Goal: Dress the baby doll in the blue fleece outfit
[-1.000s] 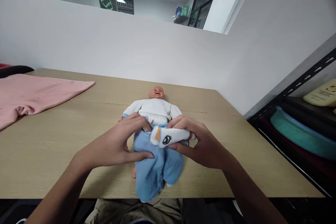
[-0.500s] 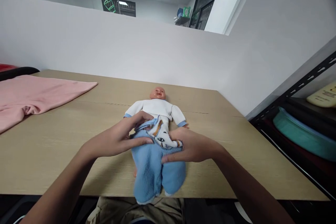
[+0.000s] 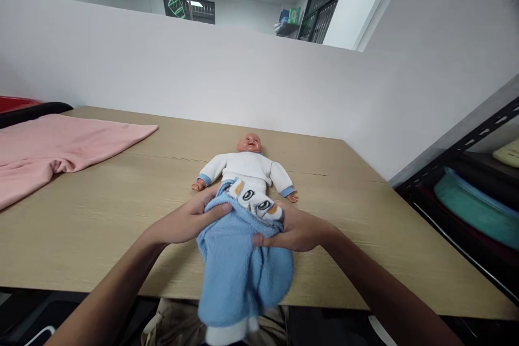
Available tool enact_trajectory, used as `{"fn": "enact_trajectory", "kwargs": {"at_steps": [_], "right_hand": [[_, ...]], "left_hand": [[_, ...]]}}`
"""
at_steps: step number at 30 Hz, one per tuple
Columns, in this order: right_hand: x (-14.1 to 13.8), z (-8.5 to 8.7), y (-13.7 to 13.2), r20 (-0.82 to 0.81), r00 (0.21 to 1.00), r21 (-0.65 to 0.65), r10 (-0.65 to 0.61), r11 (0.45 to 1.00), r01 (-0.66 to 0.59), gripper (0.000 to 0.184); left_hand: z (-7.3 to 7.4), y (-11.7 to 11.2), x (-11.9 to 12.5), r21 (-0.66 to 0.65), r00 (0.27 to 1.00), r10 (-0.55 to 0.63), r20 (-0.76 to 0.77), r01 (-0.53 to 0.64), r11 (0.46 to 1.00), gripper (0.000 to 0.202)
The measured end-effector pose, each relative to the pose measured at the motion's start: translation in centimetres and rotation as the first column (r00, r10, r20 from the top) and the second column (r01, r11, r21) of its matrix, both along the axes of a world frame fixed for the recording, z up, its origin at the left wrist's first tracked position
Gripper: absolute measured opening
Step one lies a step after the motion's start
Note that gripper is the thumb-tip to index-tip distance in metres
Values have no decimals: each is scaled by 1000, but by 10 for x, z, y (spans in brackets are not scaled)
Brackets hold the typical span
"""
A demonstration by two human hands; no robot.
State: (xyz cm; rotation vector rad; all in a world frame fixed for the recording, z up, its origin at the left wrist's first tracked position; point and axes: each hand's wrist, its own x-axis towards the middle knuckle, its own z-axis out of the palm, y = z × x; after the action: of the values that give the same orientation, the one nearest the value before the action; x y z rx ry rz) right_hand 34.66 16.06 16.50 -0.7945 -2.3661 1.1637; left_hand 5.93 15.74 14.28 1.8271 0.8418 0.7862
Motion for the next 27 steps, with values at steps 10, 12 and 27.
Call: {"fn": "enact_trajectory", "kwargs": {"at_steps": [10,12,27], "right_hand": [[-12,-21,-1,-93,996,-380,-9,925,-27,82],[-11,-16,1,-133,987,-402,90,905,-137,95],[-14,-41,-5,-241,913,-577,-329,805,138,66]], "left_hand": [[-21,-5,-4,-317,932,-276,235,342,885,71],[-29,-7,-5,-304,955,-178,237,247,920,68],[-25,-26,14,-493,934,-47,354,230,839,65]]}}
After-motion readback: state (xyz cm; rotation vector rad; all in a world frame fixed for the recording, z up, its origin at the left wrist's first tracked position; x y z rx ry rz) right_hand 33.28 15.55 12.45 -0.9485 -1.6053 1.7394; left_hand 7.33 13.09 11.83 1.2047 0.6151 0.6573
